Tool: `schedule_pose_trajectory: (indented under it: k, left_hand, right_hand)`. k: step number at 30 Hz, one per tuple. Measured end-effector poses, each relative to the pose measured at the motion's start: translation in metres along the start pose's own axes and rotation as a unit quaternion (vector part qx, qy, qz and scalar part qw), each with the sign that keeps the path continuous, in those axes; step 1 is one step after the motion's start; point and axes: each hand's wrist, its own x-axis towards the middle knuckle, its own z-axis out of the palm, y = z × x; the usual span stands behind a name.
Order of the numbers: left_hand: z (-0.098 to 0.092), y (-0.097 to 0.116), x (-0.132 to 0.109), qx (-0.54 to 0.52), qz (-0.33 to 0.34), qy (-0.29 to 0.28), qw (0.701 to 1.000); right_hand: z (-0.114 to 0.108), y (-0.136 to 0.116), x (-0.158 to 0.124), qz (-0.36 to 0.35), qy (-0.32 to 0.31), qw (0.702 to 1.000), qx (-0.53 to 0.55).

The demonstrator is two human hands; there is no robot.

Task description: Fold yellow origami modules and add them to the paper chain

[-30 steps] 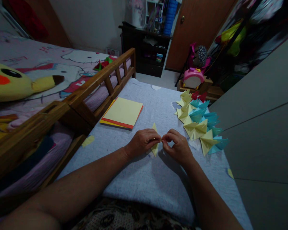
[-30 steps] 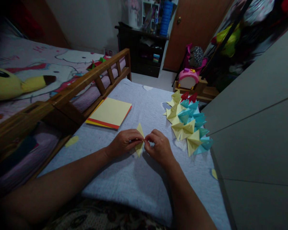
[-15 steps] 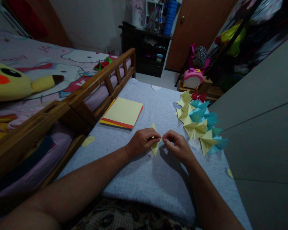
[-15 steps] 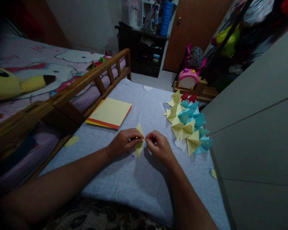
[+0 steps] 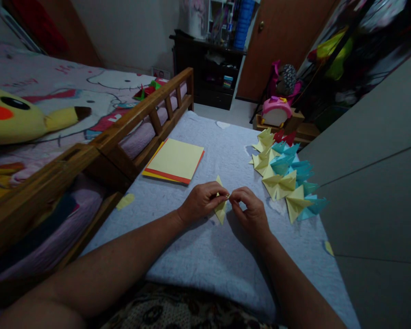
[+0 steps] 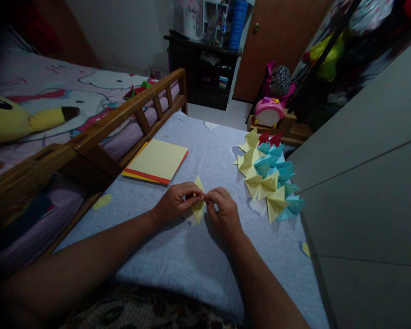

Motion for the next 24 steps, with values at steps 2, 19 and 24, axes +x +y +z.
schedule_pose_trajectory:
  k: [2, 19, 24]
  left_hand:
    - [-0.0002, 0.0005, 0.0000, 0.001, 0.002, 0.001, 1.000]
    - [0.0009, 0.0041, -0.0006, 0.002, -0.015, 0.010, 1.000]
    - [0.0003, 0.0043, -0.0006, 0.002, -0.004, 0.008, 1.000]
  right_hand:
    - [0.0006, -0.0005, 0.0001, 0.004, 0.007, 1.000, -0.005]
    - [0.0002, -0.0032, 0.0030, 0.048, 0.003, 0.998, 0.029]
    - [-0.0011, -0.0030, 0.0035, 0.060, -0.002, 0.997, 0.041]
